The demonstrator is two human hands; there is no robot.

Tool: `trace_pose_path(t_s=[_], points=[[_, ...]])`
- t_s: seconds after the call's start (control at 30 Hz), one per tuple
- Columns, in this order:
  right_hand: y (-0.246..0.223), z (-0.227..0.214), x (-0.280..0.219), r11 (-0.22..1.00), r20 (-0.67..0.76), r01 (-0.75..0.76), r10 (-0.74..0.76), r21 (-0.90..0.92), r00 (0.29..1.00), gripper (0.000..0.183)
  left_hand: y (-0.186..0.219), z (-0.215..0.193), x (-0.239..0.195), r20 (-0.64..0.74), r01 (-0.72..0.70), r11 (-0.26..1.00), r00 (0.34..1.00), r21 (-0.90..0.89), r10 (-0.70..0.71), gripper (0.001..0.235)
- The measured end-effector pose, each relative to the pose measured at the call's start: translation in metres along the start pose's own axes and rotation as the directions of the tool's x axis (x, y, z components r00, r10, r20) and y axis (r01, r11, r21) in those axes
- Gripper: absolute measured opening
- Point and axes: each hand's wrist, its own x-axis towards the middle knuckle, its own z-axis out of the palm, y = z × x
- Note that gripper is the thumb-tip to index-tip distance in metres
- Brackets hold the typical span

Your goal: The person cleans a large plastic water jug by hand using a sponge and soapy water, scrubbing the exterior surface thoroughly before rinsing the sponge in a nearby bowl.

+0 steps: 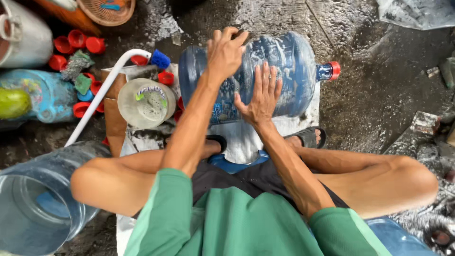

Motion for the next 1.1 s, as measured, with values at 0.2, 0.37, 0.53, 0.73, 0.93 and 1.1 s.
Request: trace_pose_path(t_s=[0.2, 0.37, 0.53, 0.73, 0.93, 1.1], points=[[0.009, 0.012, -0.005, 0.998, 0.031, 0.017, -0.019, 0.053, 0.999, 0.106, 0.056, -0.051, -0.068, -0.290, -0.564, 0.823, 0.800, -0.066, 0.525, 0.024], [0.002, -0.003, 0.003, 0.999, 0.015, 0.040, -0.040, 0.002, 0.999, 0.077, 0.006, -0.019, -0.011, 0.012, -0.211, 0.974, 0.978, 0.080, 0.211, 0.042], [0.027, -0.015, 0.015, 0.998, 0.191, 0.065, -0.061, -0.011, 0.980, 0.098, 0.005, -0.014, -0.035, 0.002, -0.241, 0.962, 0.970, -0.131, 0.243, 0.046], [0.046, -0.050, 0.052, 0.983, 0.589, 0.183, -0.146, -0.004, 0.795, 0.139, -0.002, 0.008, -0.009, 0.078, -0.135, 0.979, 0.986, -0.156, 0.148, 0.041], [0.044, -0.048, 0.073, 0.982, 0.628, 0.189, -0.163, 0.026, 0.761, 0.143, 0.013, -0.013, -0.073, -0.154, -0.430, 0.897, 0.898, -0.105, 0.413, 0.044], [0.058, -0.038, 0.078, 0.946, 0.612, 0.325, -0.266, 0.015, 0.744, 0.154, 0.019, -0.026, -0.033, -0.381, -0.451, 0.885, 0.802, 0.118, 0.459, 0.053]])
